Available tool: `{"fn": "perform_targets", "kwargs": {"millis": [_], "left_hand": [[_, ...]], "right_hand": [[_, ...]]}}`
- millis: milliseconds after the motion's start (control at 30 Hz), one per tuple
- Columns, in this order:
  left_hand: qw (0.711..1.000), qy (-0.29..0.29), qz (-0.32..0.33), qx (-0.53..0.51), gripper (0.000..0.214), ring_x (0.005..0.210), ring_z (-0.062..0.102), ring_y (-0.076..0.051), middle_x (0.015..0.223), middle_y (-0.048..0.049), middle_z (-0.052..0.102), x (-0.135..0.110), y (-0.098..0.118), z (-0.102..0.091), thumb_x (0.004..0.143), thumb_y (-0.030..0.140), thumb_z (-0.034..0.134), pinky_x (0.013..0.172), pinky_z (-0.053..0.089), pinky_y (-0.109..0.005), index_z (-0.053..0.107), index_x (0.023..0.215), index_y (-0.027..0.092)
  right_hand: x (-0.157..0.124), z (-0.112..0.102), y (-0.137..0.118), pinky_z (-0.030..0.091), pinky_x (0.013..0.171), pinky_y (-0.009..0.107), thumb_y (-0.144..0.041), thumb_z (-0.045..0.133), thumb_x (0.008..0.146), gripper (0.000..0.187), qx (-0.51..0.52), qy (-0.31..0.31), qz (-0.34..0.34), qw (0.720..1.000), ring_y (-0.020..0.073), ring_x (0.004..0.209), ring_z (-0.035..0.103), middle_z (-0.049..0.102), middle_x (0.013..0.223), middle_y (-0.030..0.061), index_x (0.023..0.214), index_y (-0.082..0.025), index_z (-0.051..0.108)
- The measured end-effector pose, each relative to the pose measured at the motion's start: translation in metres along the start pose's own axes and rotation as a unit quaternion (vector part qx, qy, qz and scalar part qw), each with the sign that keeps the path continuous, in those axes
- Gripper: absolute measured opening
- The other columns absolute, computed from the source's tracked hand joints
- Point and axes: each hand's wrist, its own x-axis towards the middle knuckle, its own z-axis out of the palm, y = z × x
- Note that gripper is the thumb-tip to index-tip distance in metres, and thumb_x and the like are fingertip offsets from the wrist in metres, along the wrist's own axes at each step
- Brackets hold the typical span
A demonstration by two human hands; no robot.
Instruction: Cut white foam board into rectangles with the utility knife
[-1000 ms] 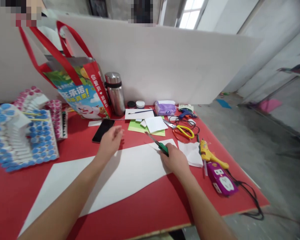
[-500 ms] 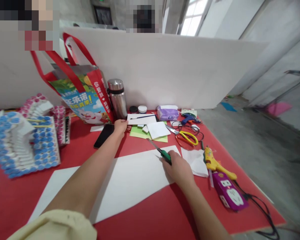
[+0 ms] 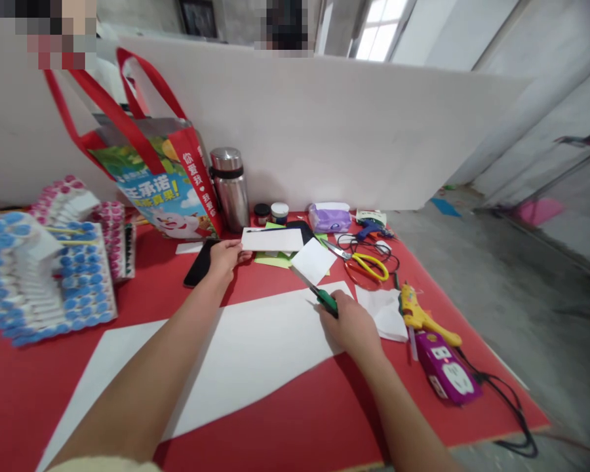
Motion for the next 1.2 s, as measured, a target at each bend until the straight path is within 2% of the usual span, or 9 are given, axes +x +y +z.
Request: {"fn": "perform_targets", "kwargs": {"millis": [300,567,800,967,1067,1200], "left_hand": [[1.000,-0.010,-0.023,-0.015,0.014,0.053,0.070,-0.014,0.068,-0.0034,0.065,-0.029,-0.002,-0.025,0.083,-0.002,0.062,0.062,0.063,-0.027,0.059,0.090,0.009],[0.999,-0.028,-0.017,0.007,0.017,0.058,0.073,-0.018,0.074,-0.0061,0.068,-0.055,0.002,-0.065,0.082,-0.001,0.064,0.063,0.064,-0.029,0.061,0.096,0.008],[1.000,-0.010,0.018,-0.007,0.018,0.067,0.076,-0.019,0.078,-0.0054,0.070,-0.082,-0.004,-0.091,0.084,0.004,0.062,0.078,0.065,-0.035,0.062,0.100,0.010],[0.995,0.005,0.098,-0.011,0.023,0.075,0.077,-0.019,0.091,-0.0046,0.070,-0.094,-0.017,-0.099,0.081,0.012,0.067,0.092,0.061,-0.042,0.063,0.104,0.013],[0.990,0.015,0.139,-0.006,0.024,0.079,0.077,-0.019,0.097,-0.0023,0.067,-0.100,-0.021,-0.102,0.077,0.019,0.072,0.093,0.060,-0.042,0.063,0.099,0.016],[0.991,0.024,0.134,-0.015,0.026,0.082,0.077,-0.021,0.093,0.0004,0.064,-0.115,-0.017,-0.114,0.074,0.025,0.076,0.093,0.058,-0.041,0.062,0.094,0.017]], "right_hand": [[0.002,-0.004,0.003,0.027,0.057,0.027,-0.046,0.054,0.094,0.025,0.031,0.000,0.023,0.999,0.0201,0.071,0.059,0.064,0.078,0.0056,0.090,-0.021,0.052],[0.017,-0.006,0.024,0.035,0.061,0.024,-0.039,0.058,0.090,0.019,0.159,0.003,0.067,0.985,0.0177,0.067,0.060,0.062,0.067,0.0015,0.087,-0.020,0.055],[0.016,-0.006,0.021,0.035,0.057,0.024,-0.040,0.059,0.088,0.020,0.153,0.008,0.074,0.985,0.0159,0.057,0.057,0.060,0.061,-0.0005,0.088,-0.020,0.056],[0.015,-0.008,0.019,0.036,0.057,0.024,-0.039,0.060,0.089,0.020,0.153,0.005,0.070,0.986,0.0158,0.056,0.059,0.059,0.060,-0.0011,0.087,-0.020,0.054],[0.015,-0.008,0.017,0.036,0.054,0.024,-0.041,0.058,0.090,0.021,0.156,-0.008,0.082,0.984,0.0154,0.051,0.057,0.058,0.058,-0.0016,0.089,-0.020,0.055],[0.013,-0.008,0.015,0.036,0.056,0.025,-0.041,0.061,0.089,0.022,0.134,0.011,0.072,0.988,0.0165,0.057,0.059,0.062,0.064,0.0007,0.092,-0.020,0.056]]}}
